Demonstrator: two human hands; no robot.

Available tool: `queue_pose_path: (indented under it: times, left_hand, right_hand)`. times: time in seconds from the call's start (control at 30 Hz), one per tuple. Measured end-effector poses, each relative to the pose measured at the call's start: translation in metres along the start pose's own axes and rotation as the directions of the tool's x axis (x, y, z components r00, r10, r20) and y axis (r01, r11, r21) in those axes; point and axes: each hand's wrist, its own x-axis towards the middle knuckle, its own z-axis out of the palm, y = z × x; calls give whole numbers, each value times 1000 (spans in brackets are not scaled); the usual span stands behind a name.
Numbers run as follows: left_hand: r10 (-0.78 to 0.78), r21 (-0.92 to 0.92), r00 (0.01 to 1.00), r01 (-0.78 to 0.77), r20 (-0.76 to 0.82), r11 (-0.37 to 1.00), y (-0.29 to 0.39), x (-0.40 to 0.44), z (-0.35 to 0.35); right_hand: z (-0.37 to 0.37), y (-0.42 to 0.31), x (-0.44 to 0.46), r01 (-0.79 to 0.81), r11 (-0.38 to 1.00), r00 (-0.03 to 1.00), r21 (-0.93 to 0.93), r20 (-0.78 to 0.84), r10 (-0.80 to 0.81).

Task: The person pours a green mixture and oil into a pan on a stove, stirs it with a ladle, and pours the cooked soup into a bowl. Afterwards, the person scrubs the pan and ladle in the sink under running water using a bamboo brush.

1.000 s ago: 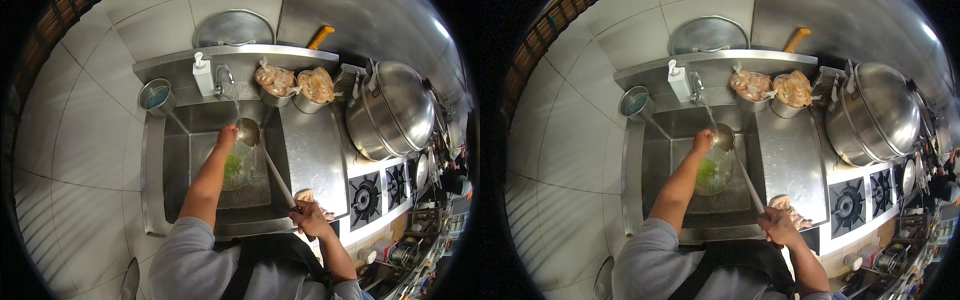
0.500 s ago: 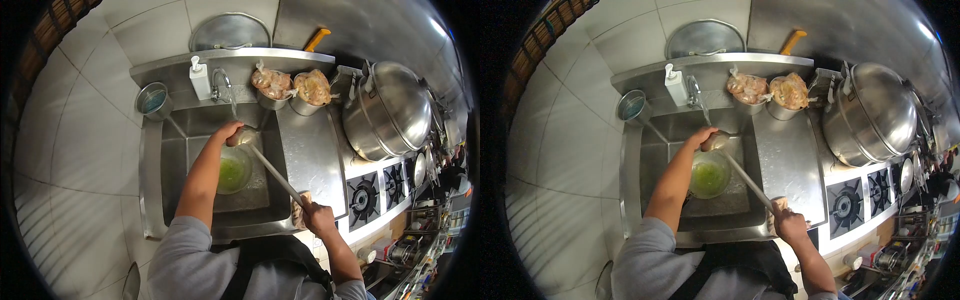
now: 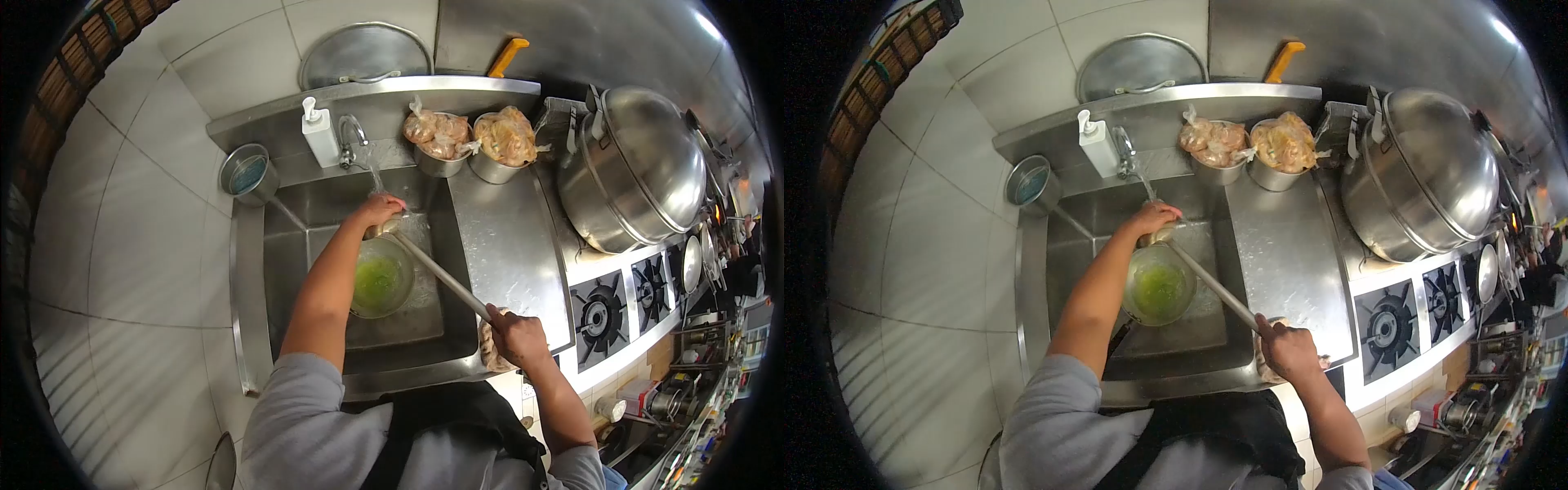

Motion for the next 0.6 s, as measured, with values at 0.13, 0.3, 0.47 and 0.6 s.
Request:
queue_pose_path:
  times: [0.13, 0.3, 0.47, 0.6]
  left_hand:
    - [-318, -214, 943, 292, -98, 932, -41, 31, 3]
    - [-450, -379, 445, 243, -775, 893, -5, -7, 64]
    - [-812, -918, 451, -311, -371, 246, 23, -35, 87]
    - [-628, -798, 497, -301, -599, 523, 17, -34, 99]
  right_hand:
    - [-7, -4, 11, -5, 999, 999, 32, 34, 4]
    - [16, -5, 20, -61, 998, 995, 23, 84, 59]
    - [38, -32, 21, -122, 988, 976, 95, 192, 102]
    - [27, -35, 19, -242, 919, 954, 312, 248, 167]
